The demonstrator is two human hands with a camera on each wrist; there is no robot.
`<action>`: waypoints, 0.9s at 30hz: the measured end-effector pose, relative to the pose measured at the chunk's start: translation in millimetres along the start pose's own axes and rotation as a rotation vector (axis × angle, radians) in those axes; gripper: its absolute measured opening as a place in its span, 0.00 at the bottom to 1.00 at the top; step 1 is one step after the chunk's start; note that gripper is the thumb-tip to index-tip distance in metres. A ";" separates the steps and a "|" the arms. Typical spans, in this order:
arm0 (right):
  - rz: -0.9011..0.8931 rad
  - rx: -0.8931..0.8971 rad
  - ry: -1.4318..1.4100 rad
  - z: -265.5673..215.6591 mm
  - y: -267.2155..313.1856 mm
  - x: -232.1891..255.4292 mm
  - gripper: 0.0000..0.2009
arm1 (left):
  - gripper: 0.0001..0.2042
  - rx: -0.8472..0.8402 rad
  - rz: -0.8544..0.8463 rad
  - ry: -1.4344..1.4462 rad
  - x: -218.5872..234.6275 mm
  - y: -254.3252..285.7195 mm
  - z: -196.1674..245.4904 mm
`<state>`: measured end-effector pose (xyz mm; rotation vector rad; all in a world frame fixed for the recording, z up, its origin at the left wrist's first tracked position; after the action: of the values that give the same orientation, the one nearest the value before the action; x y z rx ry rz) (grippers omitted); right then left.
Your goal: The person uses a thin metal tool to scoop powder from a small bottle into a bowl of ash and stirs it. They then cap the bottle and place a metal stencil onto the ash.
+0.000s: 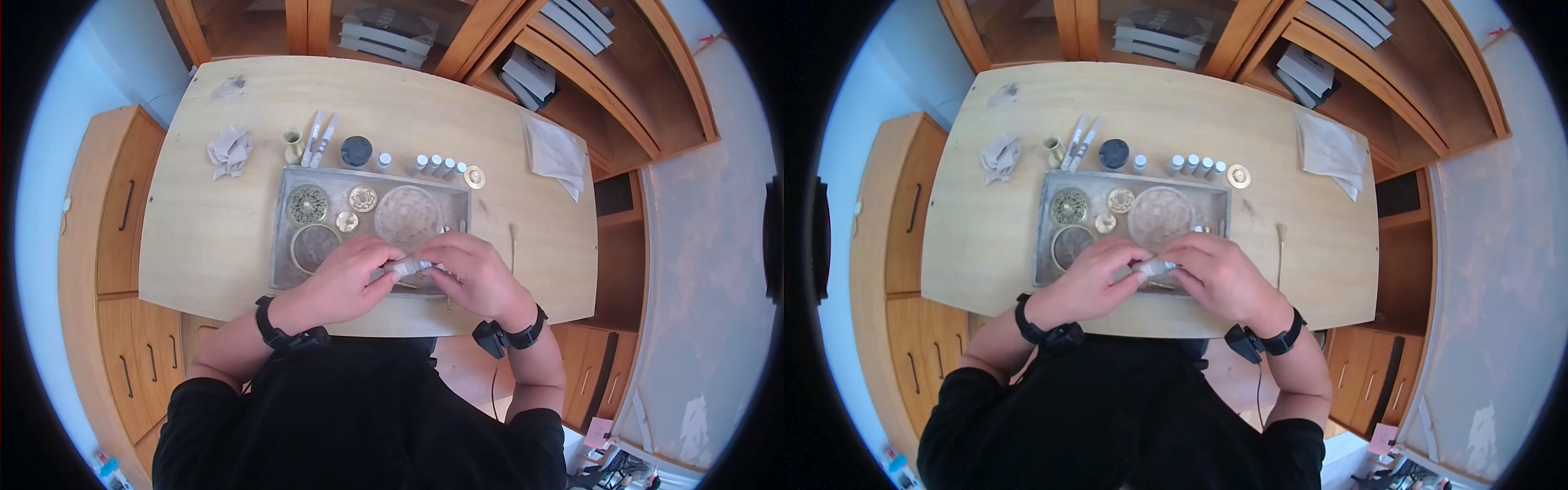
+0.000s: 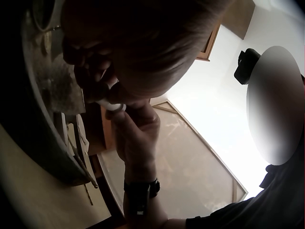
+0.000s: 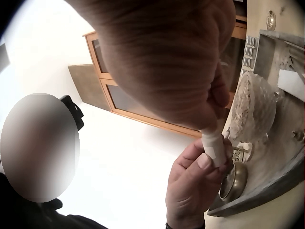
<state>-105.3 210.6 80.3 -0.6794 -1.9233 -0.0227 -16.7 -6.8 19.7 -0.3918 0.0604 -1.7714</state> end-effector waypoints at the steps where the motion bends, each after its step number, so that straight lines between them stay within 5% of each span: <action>1: -0.024 -0.023 -0.005 -0.9 -0.8 1.0 0.13 | 0.13 0.003 -0.003 0.005 0.1 0.4 -0.1; 15: -0.080 -0.186 -0.196 -2.5 5.0 -5.6 0.11 | 0.14 -0.125 0.052 -0.074 0.9 -0.4 0.7; 24: -0.189 -0.209 0.058 10.1 12.6 -11.0 0.12 | 0.15 -0.122 0.052 -0.060 1.0 1.2 3.8; 27: -0.036 -0.248 -0.117 -4.0 3.9 -6.0 0.10 | 0.14 -0.117 0.068 -0.060 1.4 1.8 1.4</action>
<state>-98.4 209.9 76.0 -0.8252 -2.0659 -0.2525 -14.8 -8.3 20.9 -0.5219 0.1339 -1.6925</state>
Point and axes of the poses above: each hand's wrist, its own y-axis away from the middle knuckle, its own x-axis out of the back of the hand, z = x × y, the point moved 1 cm from there along -y, towards the middle knuckle, and after that the axes turned 14 degrees about y, right-handed, at the moved point
